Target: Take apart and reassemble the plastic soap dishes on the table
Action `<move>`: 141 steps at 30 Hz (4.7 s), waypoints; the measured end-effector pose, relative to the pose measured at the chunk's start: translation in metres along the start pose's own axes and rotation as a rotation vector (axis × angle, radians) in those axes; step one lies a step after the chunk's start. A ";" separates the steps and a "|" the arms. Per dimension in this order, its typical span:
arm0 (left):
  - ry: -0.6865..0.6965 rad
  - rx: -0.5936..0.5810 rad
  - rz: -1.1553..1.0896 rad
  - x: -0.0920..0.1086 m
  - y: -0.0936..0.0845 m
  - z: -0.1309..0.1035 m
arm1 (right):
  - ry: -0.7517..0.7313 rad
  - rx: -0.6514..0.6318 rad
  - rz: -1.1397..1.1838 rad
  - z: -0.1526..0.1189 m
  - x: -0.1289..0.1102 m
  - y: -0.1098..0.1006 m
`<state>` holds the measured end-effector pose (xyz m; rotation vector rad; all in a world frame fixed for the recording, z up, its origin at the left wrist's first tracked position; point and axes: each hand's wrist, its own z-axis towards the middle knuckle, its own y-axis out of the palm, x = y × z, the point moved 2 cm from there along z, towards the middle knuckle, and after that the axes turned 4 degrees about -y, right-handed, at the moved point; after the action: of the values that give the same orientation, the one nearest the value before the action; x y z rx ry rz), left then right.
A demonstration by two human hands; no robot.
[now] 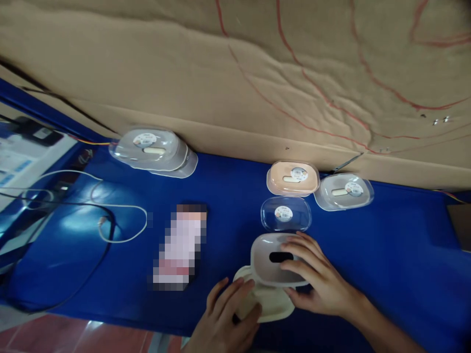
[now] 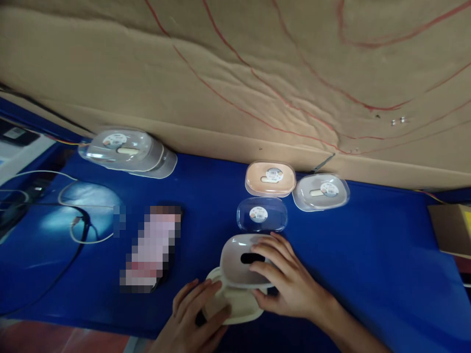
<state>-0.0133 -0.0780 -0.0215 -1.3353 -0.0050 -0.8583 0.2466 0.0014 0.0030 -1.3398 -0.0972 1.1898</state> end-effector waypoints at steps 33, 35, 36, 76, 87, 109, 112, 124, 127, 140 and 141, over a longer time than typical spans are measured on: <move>0.119 -0.215 -0.055 -0.007 -0.024 0.081 | -0.213 0.033 -0.056 -0.003 -0.044 -0.011; 0.125 -0.317 -0.009 -0.013 -0.020 0.097 | -0.238 -0.056 -0.084 -0.015 -0.060 -0.002; 0.126 -0.348 -0.004 -0.015 -0.018 0.104 | -0.231 -0.102 -0.117 -0.022 -0.066 0.003; -0.045 -0.313 -0.253 -0.039 -0.029 0.089 | 0.216 0.127 -0.166 -0.026 0.001 -0.011; -0.136 -0.371 -0.309 -0.044 -0.021 0.082 | 0.319 -0.064 -0.334 0.005 0.043 -0.018; -0.307 -0.137 -0.451 -0.048 -0.001 0.088 | 0.016 0.069 -0.262 0.011 -0.014 -0.006; -0.287 -0.199 -0.388 -0.047 -0.006 0.089 | -0.013 0.084 -0.285 0.013 -0.014 -0.007; -0.061 -0.311 -0.003 -0.043 -0.021 0.125 | -0.007 0.019 -0.218 0.005 0.000 -0.011; 0.005 -0.291 0.033 -0.043 -0.021 0.128 | 0.020 0.013 -0.222 0.002 0.005 -0.010; -0.059 -0.277 0.028 -0.048 -0.022 0.128 | 0.091 0.000 -0.088 -0.005 0.019 -0.004; -0.072 -0.288 0.016 -0.049 -0.022 0.127 | 0.090 -0.005 -0.090 -0.005 0.019 -0.004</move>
<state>-0.0013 0.0563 0.0093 -1.6334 0.0756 -0.8184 0.2611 0.0123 -0.0063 -1.3772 -0.0943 1.0530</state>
